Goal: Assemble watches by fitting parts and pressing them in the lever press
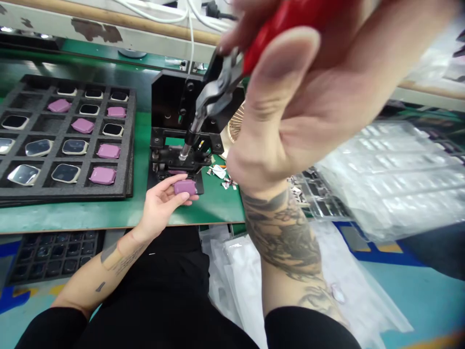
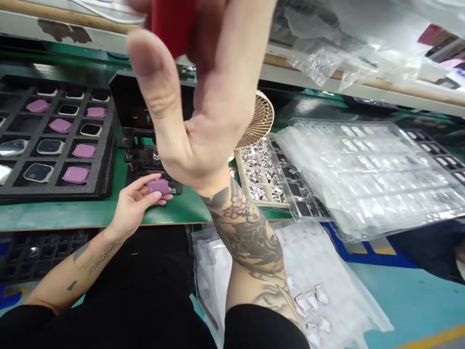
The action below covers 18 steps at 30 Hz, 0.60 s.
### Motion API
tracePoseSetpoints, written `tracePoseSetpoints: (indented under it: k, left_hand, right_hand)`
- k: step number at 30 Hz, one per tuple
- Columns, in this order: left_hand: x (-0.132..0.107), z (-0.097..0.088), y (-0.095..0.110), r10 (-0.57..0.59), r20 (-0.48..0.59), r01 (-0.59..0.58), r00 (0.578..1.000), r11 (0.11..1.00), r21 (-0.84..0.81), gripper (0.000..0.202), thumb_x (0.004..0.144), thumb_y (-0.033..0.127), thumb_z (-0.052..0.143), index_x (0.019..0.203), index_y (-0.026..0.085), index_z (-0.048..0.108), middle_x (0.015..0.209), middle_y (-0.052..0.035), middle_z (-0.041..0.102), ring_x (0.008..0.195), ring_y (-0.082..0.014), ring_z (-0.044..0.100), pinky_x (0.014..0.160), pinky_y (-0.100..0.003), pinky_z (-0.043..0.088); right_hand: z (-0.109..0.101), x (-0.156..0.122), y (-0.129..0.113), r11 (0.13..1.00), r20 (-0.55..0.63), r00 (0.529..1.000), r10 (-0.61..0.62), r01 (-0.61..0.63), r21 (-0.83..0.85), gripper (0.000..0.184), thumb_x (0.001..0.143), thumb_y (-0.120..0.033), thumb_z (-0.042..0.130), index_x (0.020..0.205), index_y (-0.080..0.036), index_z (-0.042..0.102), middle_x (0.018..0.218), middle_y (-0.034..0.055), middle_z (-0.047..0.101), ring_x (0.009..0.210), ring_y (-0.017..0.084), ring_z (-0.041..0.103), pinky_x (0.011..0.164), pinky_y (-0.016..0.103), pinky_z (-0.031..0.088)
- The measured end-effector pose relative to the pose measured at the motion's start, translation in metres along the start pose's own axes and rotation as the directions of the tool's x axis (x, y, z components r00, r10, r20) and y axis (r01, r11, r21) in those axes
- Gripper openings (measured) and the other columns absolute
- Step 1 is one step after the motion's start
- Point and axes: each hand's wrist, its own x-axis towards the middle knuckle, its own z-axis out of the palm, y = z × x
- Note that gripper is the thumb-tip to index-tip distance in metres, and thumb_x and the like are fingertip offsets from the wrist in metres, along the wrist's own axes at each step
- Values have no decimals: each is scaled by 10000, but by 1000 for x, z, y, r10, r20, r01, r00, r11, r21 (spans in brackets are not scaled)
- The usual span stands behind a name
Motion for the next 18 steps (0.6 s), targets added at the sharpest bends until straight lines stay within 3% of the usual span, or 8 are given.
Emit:
tracePoseSetpoints:
  k: [2, 3, 5, 8, 10, 12, 15, 18]
  left_hand:
    - [-2, -4, 5, -26, -11, 25, 1000, 999, -29, 657, 784, 314, 1068, 1347, 157, 768, 1105, -146, 894, 932, -291, 905, 748, -296, 715]
    - [-4, -8, 8, -33, -22, 32, 999, 999, -32, 636, 779, 296, 1069, 1320, 150, 769, 1090, -149, 891, 887, -274, 897, 698, -275, 696]
    - [-10, -16, 15, -30, -37, 29, 999, 999, -19, 537, 792, 274, 1060, 1229, 145, 777, 1023, -123, 878, 753, -207, 845, 590, -229, 633]
    - [-22, -29, 22, -18, -8, 18, 1000, 1000, 9, 436, 804, 253, 1055, 1133, 169, 782, 913, -49, 833, 642, -125, 724, 531, -193, 580]
    - [-29, -35, 25, 6, 43, -9, 999, 997, 81, 389, 844, 268, 1030, 1155, 186, 811, 934, -50, 827, 689, -131, 729, 565, -200, 605]
    - [-33, -38, 27, 89, 103, -113, 991, 960, 257, 344, 917, 288, 976, 1225, 204, 849, 1074, -86, 836, 861, -171, 787, 679, -227, 662]
    - [-36, -40, 29, 237, 222, -323, 946, 749, 578, 378, 1005, 289, 889, 1377, 246, 839, 1287, -100, 806, 1082, -209, 792, 853, -267, 689]
    - [-39, -41, 34, 287, 302, -413, 909, 518, 749, 473, 1081, 275, 795, 1550, 277, 729, 1411, -92, 777, 1103, -203, 792, 940, -301, 681]
  right_hand:
    - [-4, -11, -12, 990, -234, 972, -20, 51, 128, 320, 1178, -514, 569, 1436, -372, 694, 1496, -26, 641, 1594, 276, 603, 1232, 387, 607]
    - [-6, -24, -14, 983, -321, 947, -20, 78, 168, 308, 1142, -390, 650, 1445, -367, 703, 1498, -26, 649, 1571, 268, 619, 1231, 392, 610]
    - [-8, -62, -9, 982, -317, 948, -15, 73, 172, 372, 1086, -261, 694, 1445, -355, 723, 1402, 13, 722, 1364, 254, 738, 1150, 440, 669]
    - [-7, -128, 14, 995, -36, 998, 55, -52, 79, 291, 1099, -209, 644, 1341, -311, 769, 1093, 44, 811, 1001, 247, 799, 939, 462, 721]
    - [-2, -160, 30, 996, 173, 981, 84, -88, 11, 317, 1098, -167, 632, 1376, -264, 749, 1196, 86, 821, 1096, 260, 800, 1000, 469, 712]
    - [7, -175, 43, 996, 314, 946, 77, -62, -59, 387, 1110, -165, 601, 1484, -206, 693, 1397, 158, 771, 1316, 297, 747, 1150, 510, 667]
    - [27, -169, 54, 988, 493, 862, 116, -48, -148, 506, 1127, -130, 479, 1621, -166, 585, 1578, 206, 665, 1517, 314, 625, 1333, 577, 536]
    - [44, -152, 57, 972, 623, 758, 193, -61, -227, 518, 1118, -104, 436, 1614, -134, 583, 1585, 226, 644, 1538, 331, 587, 1361, 597, 489]
